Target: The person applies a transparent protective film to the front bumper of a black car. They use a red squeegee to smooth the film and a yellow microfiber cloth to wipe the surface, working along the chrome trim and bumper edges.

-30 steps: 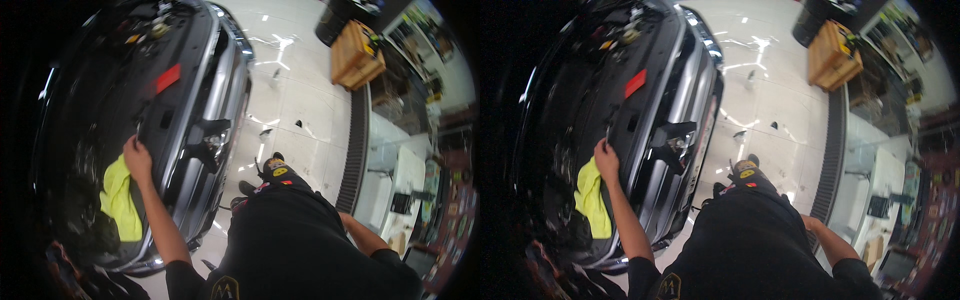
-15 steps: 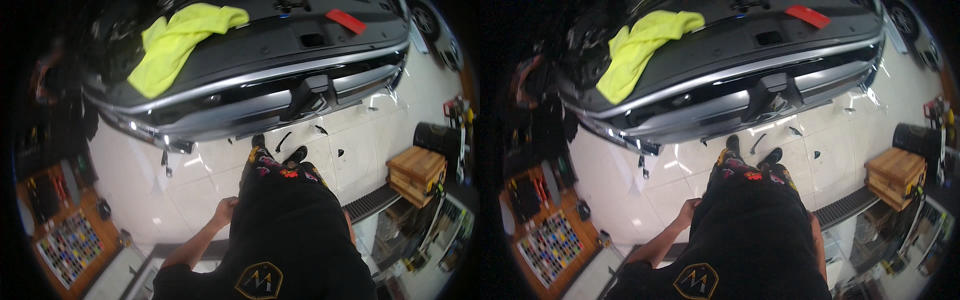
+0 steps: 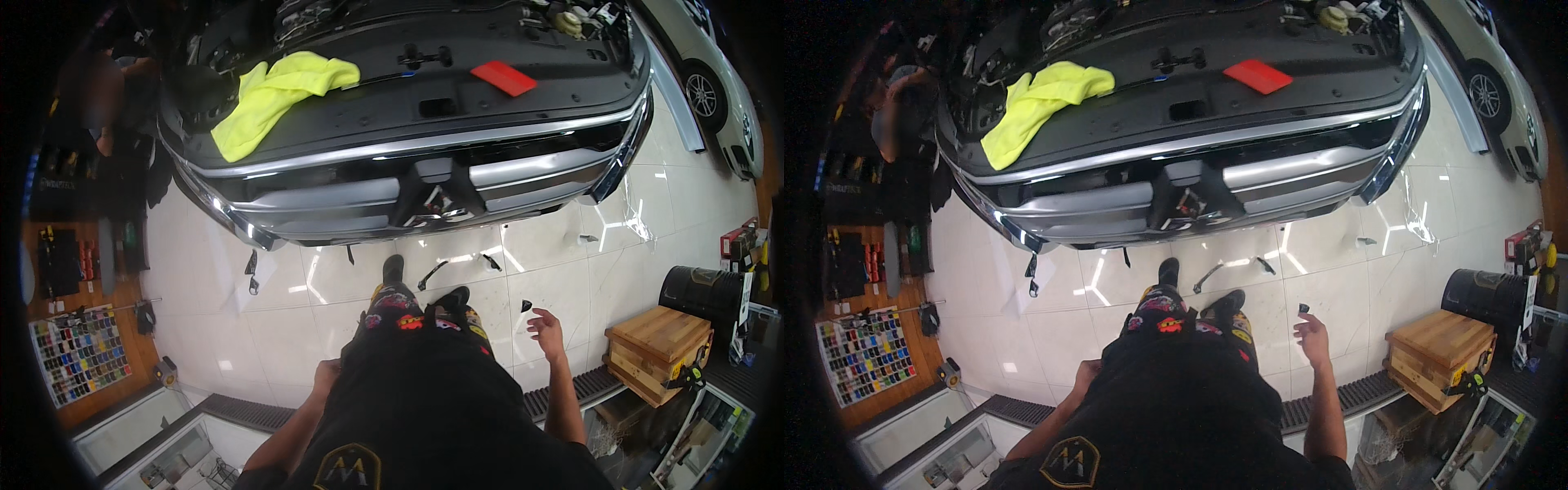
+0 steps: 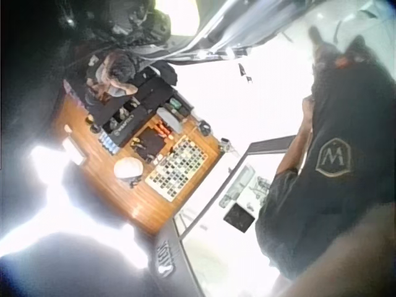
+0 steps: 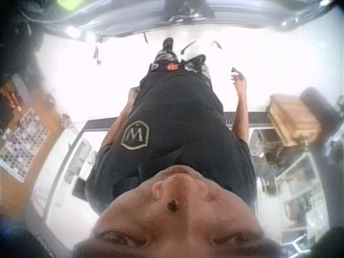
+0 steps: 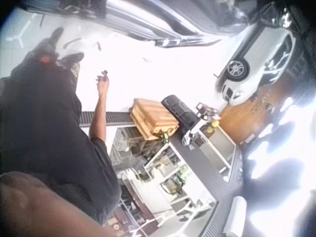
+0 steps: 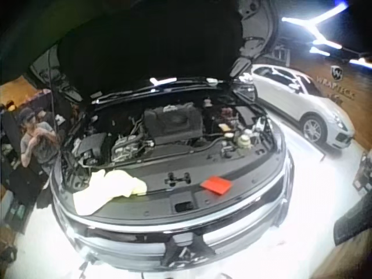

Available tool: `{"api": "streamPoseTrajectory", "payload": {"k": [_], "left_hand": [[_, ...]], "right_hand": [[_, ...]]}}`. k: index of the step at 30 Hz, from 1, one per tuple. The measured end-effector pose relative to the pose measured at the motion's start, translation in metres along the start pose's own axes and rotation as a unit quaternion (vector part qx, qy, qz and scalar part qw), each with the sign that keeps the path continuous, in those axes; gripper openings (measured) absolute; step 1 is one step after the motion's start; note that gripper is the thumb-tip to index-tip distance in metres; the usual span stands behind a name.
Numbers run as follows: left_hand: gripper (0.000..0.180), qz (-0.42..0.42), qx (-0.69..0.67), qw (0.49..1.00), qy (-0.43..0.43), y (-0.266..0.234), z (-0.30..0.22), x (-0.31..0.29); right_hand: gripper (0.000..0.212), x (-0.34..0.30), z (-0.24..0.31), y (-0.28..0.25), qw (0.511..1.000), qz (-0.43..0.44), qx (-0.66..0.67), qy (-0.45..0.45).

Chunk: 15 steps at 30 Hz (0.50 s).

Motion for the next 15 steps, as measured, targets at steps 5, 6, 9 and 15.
{"api": "streamPoseTrajectory", "payload": {"k": [5, 6, 9, 15], "left_hand": [[0.035, 0.045, -0.266, 0.962, 0.049, 0.026, 0.002, -0.017], [0.034, 0.079, -0.242, 0.967, 0.019, 0.018, -0.008, -0.016], [0.03, 0.124, -0.099, 0.979, 0.131, 0.012, 0.004, -0.018], [0.026, 0.054, 0.038, 0.998, -0.019, 0.035, -0.039, -0.018]], "right_hand": [[0.046, 0.027, -0.032, 0.018, 0.996, 0.034, 0.077, 0.01], [0.046, 0.029, -0.049, 0.023, 0.995, 0.041, 0.085, 0.028], [0.048, 0.023, -0.097, 0.039, 0.989, 0.069, 0.099, 0.087], [0.044, -0.006, -0.171, 0.026, 0.971, 0.041, 0.109, 0.207]]}}
Point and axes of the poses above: each hand's wrist, its own x-axis towards the middle knuckle, its own y-axis out of the palm, z = x × y, the point moved 1 cm from there along x, towards the middle knuckle, and after that the axes turned 2 degrees about -z, right-handed, at the moved point
